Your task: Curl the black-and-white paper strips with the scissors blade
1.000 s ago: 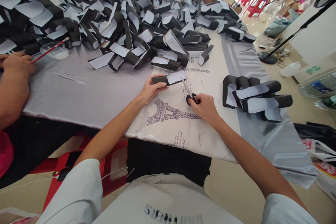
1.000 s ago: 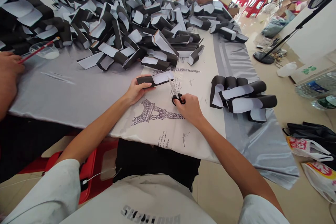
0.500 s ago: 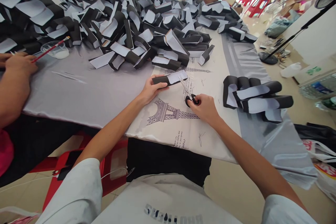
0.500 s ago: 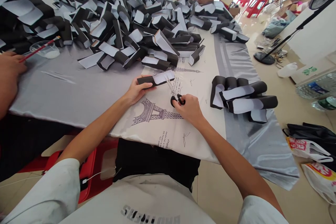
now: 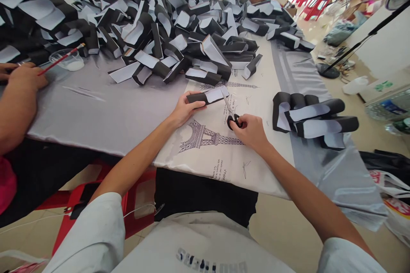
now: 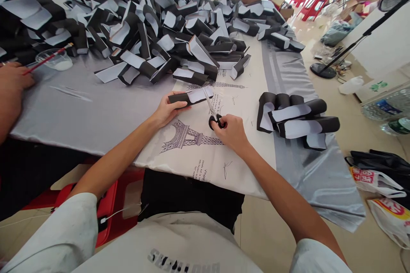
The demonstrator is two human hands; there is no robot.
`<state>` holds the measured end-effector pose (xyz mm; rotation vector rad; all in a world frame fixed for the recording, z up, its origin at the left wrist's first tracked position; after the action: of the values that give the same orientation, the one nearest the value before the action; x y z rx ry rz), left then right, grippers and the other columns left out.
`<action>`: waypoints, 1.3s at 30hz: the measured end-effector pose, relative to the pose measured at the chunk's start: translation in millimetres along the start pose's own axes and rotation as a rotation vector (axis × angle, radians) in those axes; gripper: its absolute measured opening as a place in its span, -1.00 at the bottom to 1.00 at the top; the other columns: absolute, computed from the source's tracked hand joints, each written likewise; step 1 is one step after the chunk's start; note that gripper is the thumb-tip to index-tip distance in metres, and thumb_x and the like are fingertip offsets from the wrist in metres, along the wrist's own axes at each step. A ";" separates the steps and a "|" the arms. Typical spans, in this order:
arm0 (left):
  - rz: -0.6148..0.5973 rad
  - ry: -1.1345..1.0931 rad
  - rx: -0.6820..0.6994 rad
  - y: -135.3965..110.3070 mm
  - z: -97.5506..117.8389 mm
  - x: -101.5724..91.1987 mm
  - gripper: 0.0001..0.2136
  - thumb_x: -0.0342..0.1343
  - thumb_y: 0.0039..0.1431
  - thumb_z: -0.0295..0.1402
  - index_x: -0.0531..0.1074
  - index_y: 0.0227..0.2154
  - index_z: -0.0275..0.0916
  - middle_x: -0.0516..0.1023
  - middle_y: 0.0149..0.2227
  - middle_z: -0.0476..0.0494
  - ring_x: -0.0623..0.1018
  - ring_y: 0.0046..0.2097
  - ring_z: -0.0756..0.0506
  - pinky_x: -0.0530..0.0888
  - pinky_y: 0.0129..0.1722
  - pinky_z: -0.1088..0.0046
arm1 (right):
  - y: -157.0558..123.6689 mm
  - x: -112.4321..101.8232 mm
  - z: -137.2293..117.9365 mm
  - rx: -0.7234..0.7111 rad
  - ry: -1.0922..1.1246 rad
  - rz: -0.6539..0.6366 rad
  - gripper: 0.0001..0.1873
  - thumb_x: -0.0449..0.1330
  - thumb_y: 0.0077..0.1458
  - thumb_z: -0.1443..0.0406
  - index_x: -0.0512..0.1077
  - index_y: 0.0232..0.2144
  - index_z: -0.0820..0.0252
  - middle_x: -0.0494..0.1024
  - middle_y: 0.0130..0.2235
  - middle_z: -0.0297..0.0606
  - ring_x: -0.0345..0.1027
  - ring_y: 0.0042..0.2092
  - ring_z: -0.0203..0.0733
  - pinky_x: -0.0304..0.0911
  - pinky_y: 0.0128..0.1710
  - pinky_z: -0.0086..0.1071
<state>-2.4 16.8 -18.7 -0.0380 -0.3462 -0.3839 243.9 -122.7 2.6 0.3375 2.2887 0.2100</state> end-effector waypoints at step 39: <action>0.011 0.022 -0.015 -0.6 -2.0 -1.2 -0.47 0.66 -0.11 -0.32 0.60 -0.05 -0.19 0.66 0.01 -0.15 0.69 0.06 -0.20 0.67 0.26 0.00 | 1.7 -0.2 2.5 0.007 -0.034 -0.009 -0.47 0.25 0.16 0.15 0.01 -0.65 0.03 0.07 -0.59 -0.43 -0.10 -0.46 -0.25 -0.04 -0.38 -0.24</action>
<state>-3.0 16.5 -21.1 -0.0506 -0.3212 -0.3759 246.2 -121.0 1.5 0.3316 2.2576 0.1901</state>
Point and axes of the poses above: each hand's wrist, its own y-axis towards the middle knuckle, its own x-axis out of the palm, z = x × y, the point moved 2 cm from there along y, towards the middle knuckle
